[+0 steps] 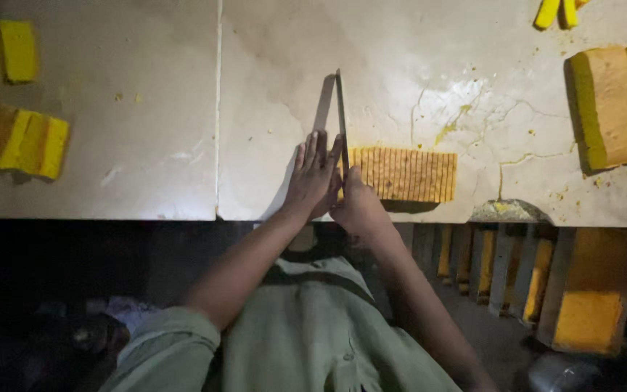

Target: The person cuts blocks of yellow cake into thin slices with a knife on a tiled counter, moving finished slices aside. They unwrap a cake block from paper, trim it, and continue slicing additional blocks one after another.

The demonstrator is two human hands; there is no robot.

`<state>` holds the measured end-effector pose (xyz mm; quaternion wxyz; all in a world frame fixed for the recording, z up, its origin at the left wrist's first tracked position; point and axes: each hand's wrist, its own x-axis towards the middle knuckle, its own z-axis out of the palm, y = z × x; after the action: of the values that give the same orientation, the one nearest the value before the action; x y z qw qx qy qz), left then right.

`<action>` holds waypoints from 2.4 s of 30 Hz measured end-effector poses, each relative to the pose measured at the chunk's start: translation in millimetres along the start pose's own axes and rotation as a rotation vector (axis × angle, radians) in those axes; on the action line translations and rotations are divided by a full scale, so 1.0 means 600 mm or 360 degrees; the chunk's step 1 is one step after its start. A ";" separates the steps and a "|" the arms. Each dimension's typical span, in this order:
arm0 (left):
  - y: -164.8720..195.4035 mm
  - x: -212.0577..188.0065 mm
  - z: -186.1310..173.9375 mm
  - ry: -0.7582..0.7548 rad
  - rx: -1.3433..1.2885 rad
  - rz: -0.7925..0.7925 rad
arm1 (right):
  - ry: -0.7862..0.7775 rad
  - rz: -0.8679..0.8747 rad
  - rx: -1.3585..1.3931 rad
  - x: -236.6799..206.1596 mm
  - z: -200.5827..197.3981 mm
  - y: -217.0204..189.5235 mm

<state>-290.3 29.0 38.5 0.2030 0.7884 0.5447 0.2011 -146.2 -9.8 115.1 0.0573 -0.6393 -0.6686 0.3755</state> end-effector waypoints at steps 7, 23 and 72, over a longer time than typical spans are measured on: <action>0.006 -0.013 0.005 0.0128 0.0046 -0.0022 | -0.0399 0.0528 0.0237 -0.219 0.074 0.105; -0.007 -0.019 -0.023 -0.0010 0.0015 -0.0021 | -0.0251 0.0431 0.0047 -0.065 0.029 -0.008; -0.024 -0.059 -0.009 0.0425 -0.0175 -0.0288 | 0.0230 0.0064 0.0215 -0.067 0.098 0.013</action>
<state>-315.7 0.8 31.7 0.1889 0.6901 0.6238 0.3145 -165.4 -71.9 85.1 0.1408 -0.6726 -0.6229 0.3738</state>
